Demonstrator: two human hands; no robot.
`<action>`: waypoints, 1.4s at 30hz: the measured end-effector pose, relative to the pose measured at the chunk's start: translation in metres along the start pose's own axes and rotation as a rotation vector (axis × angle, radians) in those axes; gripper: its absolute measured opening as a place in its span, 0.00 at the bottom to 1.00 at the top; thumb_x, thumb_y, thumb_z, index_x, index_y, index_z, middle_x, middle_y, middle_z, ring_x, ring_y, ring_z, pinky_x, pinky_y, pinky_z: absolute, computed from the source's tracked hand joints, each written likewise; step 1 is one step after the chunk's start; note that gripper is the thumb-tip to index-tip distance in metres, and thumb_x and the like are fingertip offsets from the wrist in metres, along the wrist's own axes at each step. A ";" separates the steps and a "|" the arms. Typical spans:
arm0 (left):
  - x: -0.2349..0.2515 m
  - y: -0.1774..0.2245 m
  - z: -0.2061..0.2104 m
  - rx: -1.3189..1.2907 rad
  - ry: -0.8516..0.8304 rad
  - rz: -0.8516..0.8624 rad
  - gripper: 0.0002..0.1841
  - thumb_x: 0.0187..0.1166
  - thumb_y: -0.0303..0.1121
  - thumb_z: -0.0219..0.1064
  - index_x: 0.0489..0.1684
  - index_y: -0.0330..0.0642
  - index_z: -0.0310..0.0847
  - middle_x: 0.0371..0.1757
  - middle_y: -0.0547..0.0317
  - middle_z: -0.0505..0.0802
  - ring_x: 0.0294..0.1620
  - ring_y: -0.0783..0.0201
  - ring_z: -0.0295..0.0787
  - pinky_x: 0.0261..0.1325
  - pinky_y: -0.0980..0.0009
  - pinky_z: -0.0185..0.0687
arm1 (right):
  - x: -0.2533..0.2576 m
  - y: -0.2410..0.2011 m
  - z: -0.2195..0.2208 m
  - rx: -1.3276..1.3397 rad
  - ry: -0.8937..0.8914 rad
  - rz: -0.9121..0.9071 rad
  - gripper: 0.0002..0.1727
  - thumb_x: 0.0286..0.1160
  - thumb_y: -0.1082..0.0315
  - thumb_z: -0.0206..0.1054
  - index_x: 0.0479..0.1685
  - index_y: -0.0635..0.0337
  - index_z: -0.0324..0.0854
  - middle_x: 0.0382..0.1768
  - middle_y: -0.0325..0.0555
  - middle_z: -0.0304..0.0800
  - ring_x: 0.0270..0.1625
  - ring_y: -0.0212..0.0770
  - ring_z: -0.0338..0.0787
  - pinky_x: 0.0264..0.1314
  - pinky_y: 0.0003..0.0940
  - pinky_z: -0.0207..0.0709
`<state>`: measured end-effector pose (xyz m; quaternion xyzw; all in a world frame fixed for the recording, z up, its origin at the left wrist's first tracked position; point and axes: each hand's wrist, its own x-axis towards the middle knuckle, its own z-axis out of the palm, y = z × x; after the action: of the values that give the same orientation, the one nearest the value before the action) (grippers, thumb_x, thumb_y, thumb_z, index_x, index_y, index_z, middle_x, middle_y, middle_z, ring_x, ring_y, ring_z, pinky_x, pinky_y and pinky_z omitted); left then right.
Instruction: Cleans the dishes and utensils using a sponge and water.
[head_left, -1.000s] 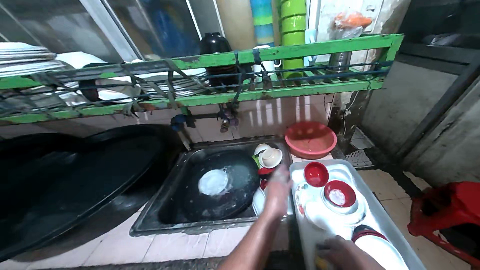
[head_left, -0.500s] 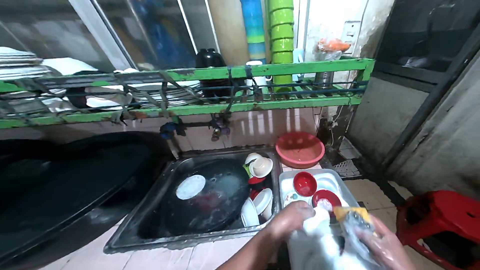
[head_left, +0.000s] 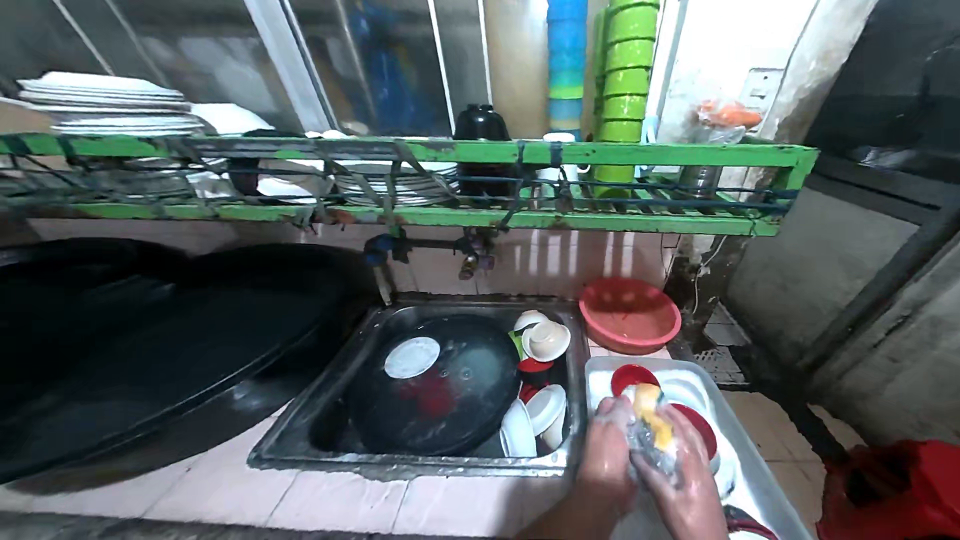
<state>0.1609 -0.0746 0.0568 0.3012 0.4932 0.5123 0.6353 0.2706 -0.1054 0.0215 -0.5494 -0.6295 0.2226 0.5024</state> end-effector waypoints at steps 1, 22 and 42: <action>-0.003 0.001 -0.004 0.079 -0.056 0.022 0.17 0.94 0.36 0.50 0.65 0.31 0.77 0.56 0.45 0.88 0.54 0.60 0.85 0.60 0.62 0.82 | 0.006 0.000 -0.002 0.068 0.010 0.102 0.38 0.66 0.65 0.75 0.75 0.80 0.70 0.76 0.74 0.74 0.81 0.63 0.74 0.84 0.55 0.65; 0.038 -0.030 0.001 -0.321 -0.198 -0.252 0.16 0.89 0.42 0.56 0.58 0.39 0.81 0.44 0.50 0.92 0.44 0.58 0.91 0.48 0.58 0.88 | 0.015 -0.002 -0.021 -0.403 -0.260 -0.154 0.26 0.67 0.69 0.73 0.68 0.67 0.85 0.66 0.62 0.88 0.73 0.64 0.83 0.80 0.60 0.72; 0.038 -0.012 -0.028 0.285 -0.035 0.383 0.19 0.88 0.35 0.56 0.66 0.28 0.81 0.66 0.41 0.89 0.69 0.57 0.85 0.76 0.59 0.77 | 0.015 0.003 -0.008 -0.291 -0.377 -0.073 0.18 0.68 0.69 0.75 0.57 0.64 0.91 0.57 0.57 0.94 0.64 0.55 0.91 0.72 0.54 0.81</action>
<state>0.1390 -0.0452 0.0246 0.4849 0.4831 0.5433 0.4860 0.2808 -0.0933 0.0285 -0.5416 -0.7570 0.2099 0.2992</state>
